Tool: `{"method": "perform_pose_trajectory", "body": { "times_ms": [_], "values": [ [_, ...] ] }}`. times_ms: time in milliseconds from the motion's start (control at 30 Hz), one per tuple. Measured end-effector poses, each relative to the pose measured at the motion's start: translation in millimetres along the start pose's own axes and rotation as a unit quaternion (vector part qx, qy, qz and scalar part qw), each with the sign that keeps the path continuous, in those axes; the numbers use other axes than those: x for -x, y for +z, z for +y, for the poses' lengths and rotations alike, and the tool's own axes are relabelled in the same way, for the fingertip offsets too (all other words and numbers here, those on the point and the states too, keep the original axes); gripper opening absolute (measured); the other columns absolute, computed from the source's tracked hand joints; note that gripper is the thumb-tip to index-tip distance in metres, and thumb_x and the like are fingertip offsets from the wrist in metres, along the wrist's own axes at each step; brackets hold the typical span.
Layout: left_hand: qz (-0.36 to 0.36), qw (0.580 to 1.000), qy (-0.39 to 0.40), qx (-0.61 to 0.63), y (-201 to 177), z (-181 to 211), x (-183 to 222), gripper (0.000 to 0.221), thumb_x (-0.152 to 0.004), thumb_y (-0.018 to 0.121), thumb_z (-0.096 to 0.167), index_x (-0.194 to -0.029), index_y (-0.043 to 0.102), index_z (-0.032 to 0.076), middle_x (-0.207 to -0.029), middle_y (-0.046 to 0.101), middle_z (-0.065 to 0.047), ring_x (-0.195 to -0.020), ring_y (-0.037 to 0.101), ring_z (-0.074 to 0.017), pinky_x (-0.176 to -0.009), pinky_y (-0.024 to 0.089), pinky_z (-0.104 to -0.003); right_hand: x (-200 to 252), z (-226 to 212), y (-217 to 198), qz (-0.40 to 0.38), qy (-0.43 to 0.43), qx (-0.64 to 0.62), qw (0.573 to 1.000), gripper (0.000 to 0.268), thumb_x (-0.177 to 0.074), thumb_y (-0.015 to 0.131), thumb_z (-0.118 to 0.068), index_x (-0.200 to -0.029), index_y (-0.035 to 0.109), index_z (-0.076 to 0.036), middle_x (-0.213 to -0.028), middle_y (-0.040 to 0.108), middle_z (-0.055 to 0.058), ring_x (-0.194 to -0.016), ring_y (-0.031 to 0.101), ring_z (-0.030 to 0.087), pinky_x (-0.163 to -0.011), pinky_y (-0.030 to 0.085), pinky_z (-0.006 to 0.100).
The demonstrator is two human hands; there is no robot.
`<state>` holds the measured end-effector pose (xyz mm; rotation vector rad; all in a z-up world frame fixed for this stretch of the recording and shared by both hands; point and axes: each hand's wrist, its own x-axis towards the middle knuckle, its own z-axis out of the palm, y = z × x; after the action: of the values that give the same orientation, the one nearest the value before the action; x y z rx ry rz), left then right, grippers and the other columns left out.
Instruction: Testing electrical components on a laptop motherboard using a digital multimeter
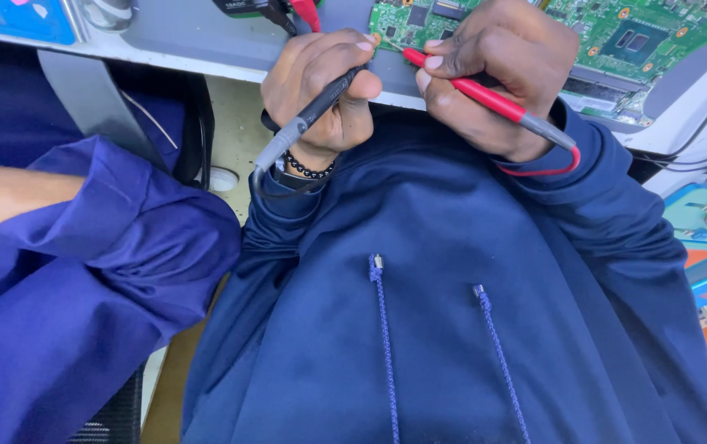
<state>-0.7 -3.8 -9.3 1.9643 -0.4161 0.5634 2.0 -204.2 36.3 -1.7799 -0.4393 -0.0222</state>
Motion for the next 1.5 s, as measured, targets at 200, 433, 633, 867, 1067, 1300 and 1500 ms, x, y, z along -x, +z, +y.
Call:
{"method": "perform_pose_trajectory", "body": {
  "times_ms": [200,433,633,867,1067,1300,1500],
  "values": [
    [-0.005,1.0,0.003,-0.008,-0.7,0.9,-1.1,0.029,-0.111,0.048,0.032,-0.107,0.06,0.006,-0.085,0.075,-0.007,-0.075,0.079,-0.0243,-0.066,0.062,-0.035,0.5,-2.7,4.7,0.019,0.015,0.017,1.0,0.035,-0.094,0.08,0.017,-0.077,0.051,0.008,-0.081,0.061,0.023,-0.074,0.066,0.033,-0.072,0.065,0.042],
    [-0.008,1.0,0.003,-0.015,-1.8,3.0,-0.9,0.028,-0.112,0.047,0.03,-0.107,0.059,0.005,-0.089,0.075,-0.006,-0.077,0.079,-0.0254,-0.067,0.061,-0.035,-2.9,-6.5,2.6,0.011,0.006,0.02,1.0,0.028,-0.095,0.078,0.015,-0.078,0.057,0.009,-0.083,0.062,0.024,-0.078,0.071,0.035,-0.07,0.058,0.038],
    [-0.009,1.0,-0.001,-0.013,-1.5,2.4,-0.5,0.031,-0.112,0.047,0.032,-0.104,0.06,0.005,-0.087,0.075,-0.007,-0.076,0.079,-0.026,-0.067,0.062,-0.035,-2.5,-5.8,3.6,0.015,0.003,0.017,1.0,0.033,-0.093,0.078,0.018,-0.076,0.051,0.007,-0.081,0.06,0.024,-0.076,0.07,0.035,-0.071,0.06,0.039],
    [-0.004,1.0,0.002,-0.012,-0.4,1.9,-1.2,0.029,-0.111,0.048,0.031,-0.105,0.061,0.006,-0.09,0.074,-0.005,-0.076,0.078,-0.0264,-0.066,0.062,-0.035,-0.6,-3.7,2.8,0.014,0.001,0.024,1.0,0.034,-0.095,0.079,0.015,-0.078,0.051,0.006,-0.083,0.058,0.021,-0.077,0.07,0.034,-0.071,0.061,0.039],
    [0.004,1.0,-0.002,-0.009,1.5,0.8,0.4,0.029,-0.111,0.049,0.031,-0.105,0.062,0.006,-0.091,0.075,-0.004,-0.076,0.078,-0.0266,-0.067,0.061,-0.036,0.0,-2.8,2.7,0.012,-0.005,0.028,1.0,0.032,-0.095,0.079,0.015,-0.079,0.053,0.007,-0.084,0.058,0.021,-0.078,0.07,0.034,-0.071,0.06,0.039],
    [0.017,1.0,-0.005,-0.002,1.4,3.3,-3.0,0.028,-0.111,0.049,0.031,-0.102,0.063,0.007,-0.093,0.073,-0.003,-0.077,0.077,-0.0287,-0.067,0.063,-0.038,-5.8,-9.9,4.7,0.017,-0.003,0.017,1.0,0.034,-0.096,0.077,0.015,-0.078,0.05,0.005,-0.084,0.057,0.02,-0.074,0.065,0.03,-0.074,0.062,0.038],
    [0.009,1.0,-0.01,-0.022,1.3,4.2,-2.2,0.035,-0.111,0.047,0.032,-0.1,0.066,0.004,-0.092,0.072,-0.006,-0.078,0.076,-0.0317,-0.07,0.062,-0.042,-8.6,-8.4,1.0,0.027,-0.024,0.028,0.999,0.014,-0.095,0.079,0.004,-0.087,0.068,0.006,-0.084,0.068,0.022,-0.078,0.068,0.031,-0.071,0.05,0.037]
  ]
}}
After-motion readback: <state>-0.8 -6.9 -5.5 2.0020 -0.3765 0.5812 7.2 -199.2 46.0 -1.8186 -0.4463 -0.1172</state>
